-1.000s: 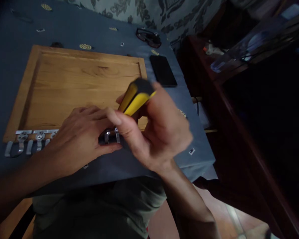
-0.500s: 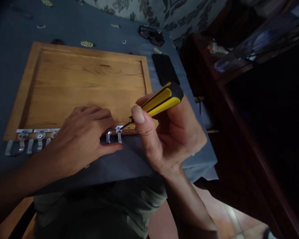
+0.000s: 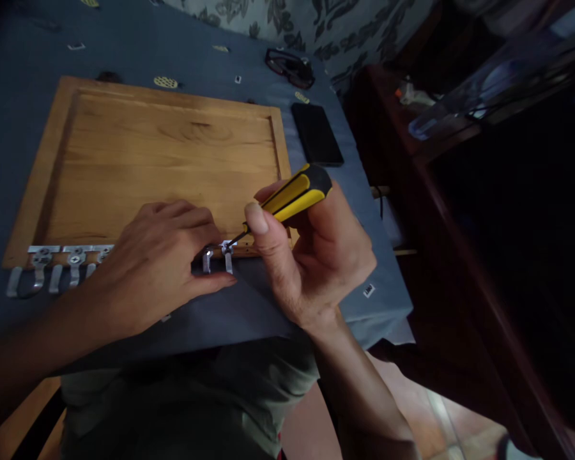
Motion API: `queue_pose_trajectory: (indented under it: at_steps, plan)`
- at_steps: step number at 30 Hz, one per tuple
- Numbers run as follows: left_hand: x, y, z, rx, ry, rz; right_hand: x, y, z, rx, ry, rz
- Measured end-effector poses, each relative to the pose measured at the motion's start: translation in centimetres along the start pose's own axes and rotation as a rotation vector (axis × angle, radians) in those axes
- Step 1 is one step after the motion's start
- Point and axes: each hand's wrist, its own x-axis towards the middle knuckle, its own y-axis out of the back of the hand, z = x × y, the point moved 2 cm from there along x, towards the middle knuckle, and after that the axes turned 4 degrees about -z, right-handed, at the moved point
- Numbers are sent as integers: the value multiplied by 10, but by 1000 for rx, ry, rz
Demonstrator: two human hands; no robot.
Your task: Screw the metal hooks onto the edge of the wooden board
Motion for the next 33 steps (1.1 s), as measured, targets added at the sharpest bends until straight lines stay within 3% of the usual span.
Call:
queue_pose_trajectory:
  at_steps: [3, 19, 28, 33]
  plan:
    - [0, 0, 0, 5, 3, -15, 2, -1, 0, -36, 69, 56]
    - [2, 1, 1, 6, 18, -31, 0, -1, -2, -52, 60, 25]
    - [1, -2, 0, -11, 13, -30, 4, -1, -5, -23, 113, -49]
    - [0, -2, 0, -11, 4, -9, 5, -3, -10, -97, 143, -28]
